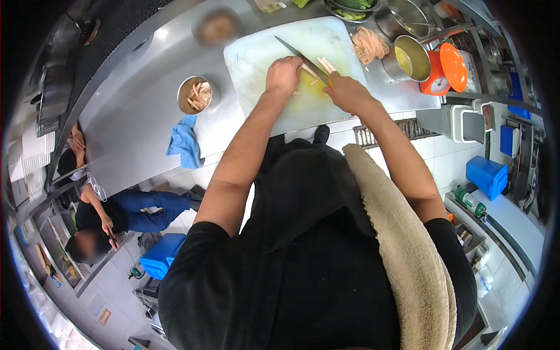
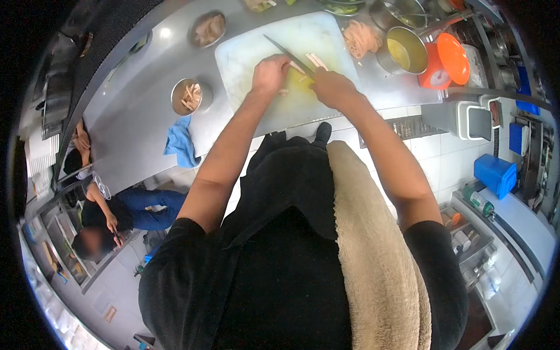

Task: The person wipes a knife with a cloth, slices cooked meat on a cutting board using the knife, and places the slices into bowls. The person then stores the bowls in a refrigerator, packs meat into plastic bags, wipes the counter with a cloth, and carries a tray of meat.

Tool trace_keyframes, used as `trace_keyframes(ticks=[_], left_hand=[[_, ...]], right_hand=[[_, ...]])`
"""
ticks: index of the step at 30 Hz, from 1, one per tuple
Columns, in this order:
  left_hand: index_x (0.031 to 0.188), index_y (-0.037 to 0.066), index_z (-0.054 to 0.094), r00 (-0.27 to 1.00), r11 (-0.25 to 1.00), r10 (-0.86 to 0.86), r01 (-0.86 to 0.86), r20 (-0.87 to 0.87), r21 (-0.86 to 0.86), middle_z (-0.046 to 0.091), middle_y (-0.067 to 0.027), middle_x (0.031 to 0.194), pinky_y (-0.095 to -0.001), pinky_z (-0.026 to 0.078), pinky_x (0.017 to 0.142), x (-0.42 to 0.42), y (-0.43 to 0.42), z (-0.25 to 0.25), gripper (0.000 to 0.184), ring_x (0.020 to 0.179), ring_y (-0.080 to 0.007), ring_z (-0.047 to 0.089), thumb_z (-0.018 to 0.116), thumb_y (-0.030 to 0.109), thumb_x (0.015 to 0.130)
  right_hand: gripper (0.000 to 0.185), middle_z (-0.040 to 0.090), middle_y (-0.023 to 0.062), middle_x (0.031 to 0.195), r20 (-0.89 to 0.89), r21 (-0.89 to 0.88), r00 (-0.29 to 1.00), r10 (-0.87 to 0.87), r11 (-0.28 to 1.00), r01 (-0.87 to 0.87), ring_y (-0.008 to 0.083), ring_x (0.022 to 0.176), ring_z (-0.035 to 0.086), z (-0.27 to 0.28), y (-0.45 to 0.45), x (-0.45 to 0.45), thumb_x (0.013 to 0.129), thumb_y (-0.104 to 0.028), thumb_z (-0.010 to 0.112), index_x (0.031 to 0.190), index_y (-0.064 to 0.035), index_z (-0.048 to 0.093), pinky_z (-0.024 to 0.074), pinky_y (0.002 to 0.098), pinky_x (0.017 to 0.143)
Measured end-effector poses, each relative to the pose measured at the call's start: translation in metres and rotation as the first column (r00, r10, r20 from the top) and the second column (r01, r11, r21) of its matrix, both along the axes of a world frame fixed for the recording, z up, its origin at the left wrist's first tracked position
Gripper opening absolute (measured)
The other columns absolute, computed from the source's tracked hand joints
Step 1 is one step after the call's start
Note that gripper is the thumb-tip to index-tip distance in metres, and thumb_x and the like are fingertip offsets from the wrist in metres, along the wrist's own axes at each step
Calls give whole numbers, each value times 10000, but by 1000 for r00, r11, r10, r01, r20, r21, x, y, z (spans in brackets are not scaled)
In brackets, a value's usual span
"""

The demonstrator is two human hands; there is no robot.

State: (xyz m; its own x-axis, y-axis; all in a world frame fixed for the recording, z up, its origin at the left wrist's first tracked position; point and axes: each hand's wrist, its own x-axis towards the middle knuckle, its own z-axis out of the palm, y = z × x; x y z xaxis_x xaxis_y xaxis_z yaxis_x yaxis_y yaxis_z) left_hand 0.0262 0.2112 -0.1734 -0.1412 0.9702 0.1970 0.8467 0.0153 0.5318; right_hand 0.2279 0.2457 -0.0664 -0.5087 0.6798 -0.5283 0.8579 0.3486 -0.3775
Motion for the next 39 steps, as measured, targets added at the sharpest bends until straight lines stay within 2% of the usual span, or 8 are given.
trace_keyframes(ticks=[10, 14, 20, 23, 26, 29, 35, 39], left_hand=[[963, 108, 722, 1000, 997, -3, 3, -3, 81, 733, -95, 977, -462, 571, 823, 1, 1, -9, 96, 919, -331, 693, 682, 118, 877], [892, 69, 722, 1000, 990, -12, 11, 7, 144, 734, -124, 923, -442, 557, 859, 2, 1, -9, 91, 911, -320, 705, 635, 73, 864], [895, 68, 719, 998, 986, -57, 59, -17, 156, 728, -133, 918, -440, 554, 876, -1, 1, -8, 106, 917, -331, 702, 616, 80, 870], [908, 74, 721, 992, 988, -121, 123, -34, 93, 730, -121, 937, -434, 547, 907, -3, 2, 3, 104, 940, -329, 696, 625, 95, 876], [978, 85, 727, 985, 984, -173, 174, -26, 50, 717, -107, 973, -444, 558, 878, -8, 1, 7, 124, 972, -344, 679, 642, 92, 888], [986, 82, 724, 969, 969, -247, 247, -8, 23, 711, -111, 1017, -445, 550, 904, -12, 2, 7, 124, 996, -346, 674, 637, 97, 897], [983, 84, 708, 983, 981, -182, 179, -25, -68, 688, -102, 1064, -427, 522, 979, -14, -4, 6, 114, 1038, -325, 664, 641, 80, 891], [996, 87, 707, 992, 989, -123, 122, 0, -88, 692, -112, 1060, -435, 514, 981, -14, -7, 12, 136, 1043, -328, 663, 667, 85, 867]], right_hand=[[365, 710, 271, 1008, 42, 4, 999, -27, 1000, 27, 453, 994, 689, -12, -22, 18, 1023, -323, 596, 1159, 7, 519, 526, 542, 863], [368, 713, 265, 1025, 4, 17, 999, -41, 999, 41, 443, 1004, 692, -36, -15, 9, 1021, -324, 597, 1167, 5, 517, 531, 537, 867], [381, 716, 249, 1057, -56, 34, 996, -67, 997, 69, 431, 1023, 695, -60, -1, -19, 1010, -336, 615, 1154, 9, 544, 534, 527, 880], [385, 710, 251, 1098, -100, 56, 994, -39, 997, 44, 426, 1044, 691, -65, 10, -19, 1000, -336, 629, 1158, 9, 564, 534, 518, 893], [387, 703, 251, 1139, -147, 104, 989, -4, 994, 20, 421, 1069, 686, -78, 17, -26, 992, -328, 640, 1177, 5, 573, 535, 507, 905], [389, 704, 243, 1156, -149, 126, 989, -4, 992, 23, 414, 1080, 686, -65, 21, -32, 988, -318, 644, 1196, 3, 574, 537, 497, 913], [406, 723, 242, 1091, -57, 121, 997, -46, 991, 52, 407, 1041, 702, -52, 7, -12, 993, -340, 623, 1202, 3, 565, 543, 499, 896], [417, 727, 249, 1052, -36, 138, 994, -108, 984, 112, 409, 1000, 711, -32, -8, 5, 1002, -348, 610, 1228, -5, 539, 551, 511, 864]])
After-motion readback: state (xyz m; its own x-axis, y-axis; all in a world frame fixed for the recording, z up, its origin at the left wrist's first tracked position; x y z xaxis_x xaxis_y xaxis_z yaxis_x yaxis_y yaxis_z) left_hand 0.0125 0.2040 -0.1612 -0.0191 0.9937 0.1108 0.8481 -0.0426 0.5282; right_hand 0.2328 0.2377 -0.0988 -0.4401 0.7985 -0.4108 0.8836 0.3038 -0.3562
